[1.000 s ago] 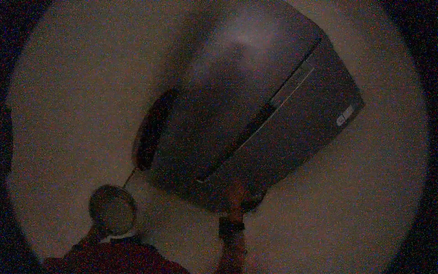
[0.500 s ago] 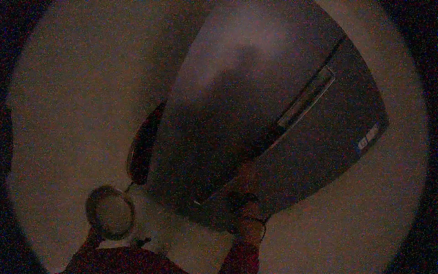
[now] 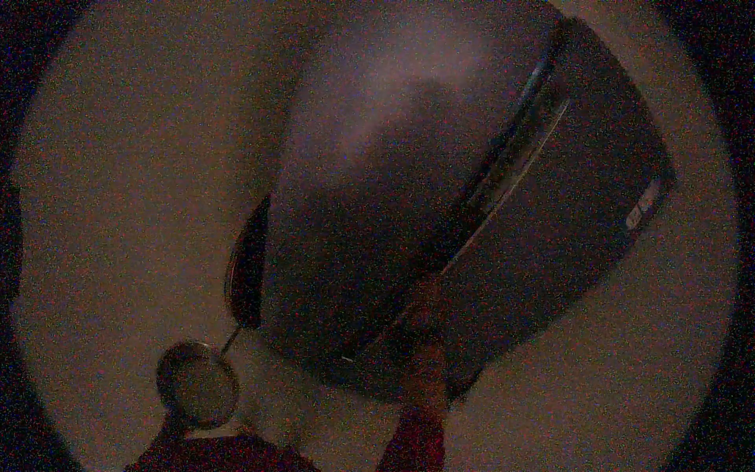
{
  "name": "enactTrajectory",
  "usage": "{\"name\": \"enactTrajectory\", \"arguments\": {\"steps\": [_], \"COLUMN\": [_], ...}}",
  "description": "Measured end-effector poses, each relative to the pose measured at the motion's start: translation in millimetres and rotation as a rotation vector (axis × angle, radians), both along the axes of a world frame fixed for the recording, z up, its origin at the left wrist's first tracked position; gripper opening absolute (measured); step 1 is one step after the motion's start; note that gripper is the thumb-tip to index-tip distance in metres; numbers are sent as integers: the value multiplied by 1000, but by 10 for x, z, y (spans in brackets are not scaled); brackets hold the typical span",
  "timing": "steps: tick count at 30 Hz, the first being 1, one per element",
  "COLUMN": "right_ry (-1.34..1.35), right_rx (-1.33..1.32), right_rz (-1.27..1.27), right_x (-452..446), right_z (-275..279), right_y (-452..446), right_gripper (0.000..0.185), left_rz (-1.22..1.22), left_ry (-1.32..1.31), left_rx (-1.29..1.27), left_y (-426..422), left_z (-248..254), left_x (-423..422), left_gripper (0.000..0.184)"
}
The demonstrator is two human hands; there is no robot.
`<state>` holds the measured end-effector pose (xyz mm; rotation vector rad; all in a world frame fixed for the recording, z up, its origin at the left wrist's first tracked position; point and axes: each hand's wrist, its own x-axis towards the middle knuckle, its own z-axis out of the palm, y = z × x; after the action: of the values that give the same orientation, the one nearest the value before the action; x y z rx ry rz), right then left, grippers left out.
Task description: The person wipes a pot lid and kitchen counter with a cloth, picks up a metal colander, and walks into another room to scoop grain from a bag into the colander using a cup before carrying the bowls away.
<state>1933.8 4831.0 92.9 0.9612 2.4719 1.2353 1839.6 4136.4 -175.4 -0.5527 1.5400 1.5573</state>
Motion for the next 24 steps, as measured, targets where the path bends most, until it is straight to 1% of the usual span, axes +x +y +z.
{"name": "enactTrajectory", "arguments": {"steps": [1, 3, 4, 6, 8, 9, 10, 11, 12, 13, 14, 16, 17, 18, 19, 20, 21, 22, 23, 24], "right_ry": [318, 962, 782, 405, 400, 400, 409, 417, 461, 506, 570, 810, 985, 1095, 1210, 1348, 1461, 1576, 1756, 1944], "right_rx": [-151, -431, -221, 203, 13, -89, -100, -105, -76, -47, 17, -23, -127, -184, -224, -234, -209, -165, -149, -121], "right_rz": [182, 536, 496, 413, 255, 172, 173, 182, 208, 235, 289, 265, 186, 120, 42, -42, -28, -9, -27, -27], "right_x": [74, 222, 378, 690, 1057, 1181, 1317, 1463, 1567, 1672, 1843, 2236, 2461, 2651, 2768, 2805, 2847, 2868, 2789, 2623], "right_z": [-92, -7, 123, 282, 137, 157, 216, 665, 724, 785, 863, 553, 297, 162, 28, -139, -292, -445, -443, -315], "right_y": [-77, -544, -915, -1840, -2280, -2493, -2693, -2917, -3152, -3388, -3614, -3974, -4118, -4324, -4475, -4597, -4678, -4716, -4762, -4828], "right_gripper": [33, 30, 29, 27, 25, 24, 23, 23, 22, 21, 21, 23, 25, 28, 32, 35, 38, 41, 44, 46], "left_rz": [-6, -23, -34, -69, -92, -66, -82, -93, -113, -147, -182, -228, -238, -226, -277, -347, -403, -479, -552, -626], "left_ry": [-4, -7, -10, -20, -64, -105, -87, -68, -41, -27, -19, -9, -9, -28, -65, -79, -100, -101, -100, -95], "left_rx": [-6, -11, -10, 1, 2, 20, 3, -7, -14, -9, 1, -10, -30, -67, -103, -125, -152, -148, -142, -140], "left_y": [-23, -25, -22, -107, -206, -251, -278, -134, -92, -104, -72, -91, -77, -207, -199, -57, -4, 103, 220, 334], "left_z": [17, 32, 35, -142, -283, -224, -152, 390, 548, 511, 543, 527, 577, 656, 737, 823, 886, 830, 707, 642], "left_x": [-54, -173, -245, -400, -532, -557, -542, -408, -401, -462, -509, -614, -658, -546, -551, -703, -789, -909, -1045, -1186], "left_gripper": [30, 28, 28, 27, 26, 26, 26, 26, 26, 27, 27, 27, 27, 27, 27, 27, 27, 26, 26, 25]}}
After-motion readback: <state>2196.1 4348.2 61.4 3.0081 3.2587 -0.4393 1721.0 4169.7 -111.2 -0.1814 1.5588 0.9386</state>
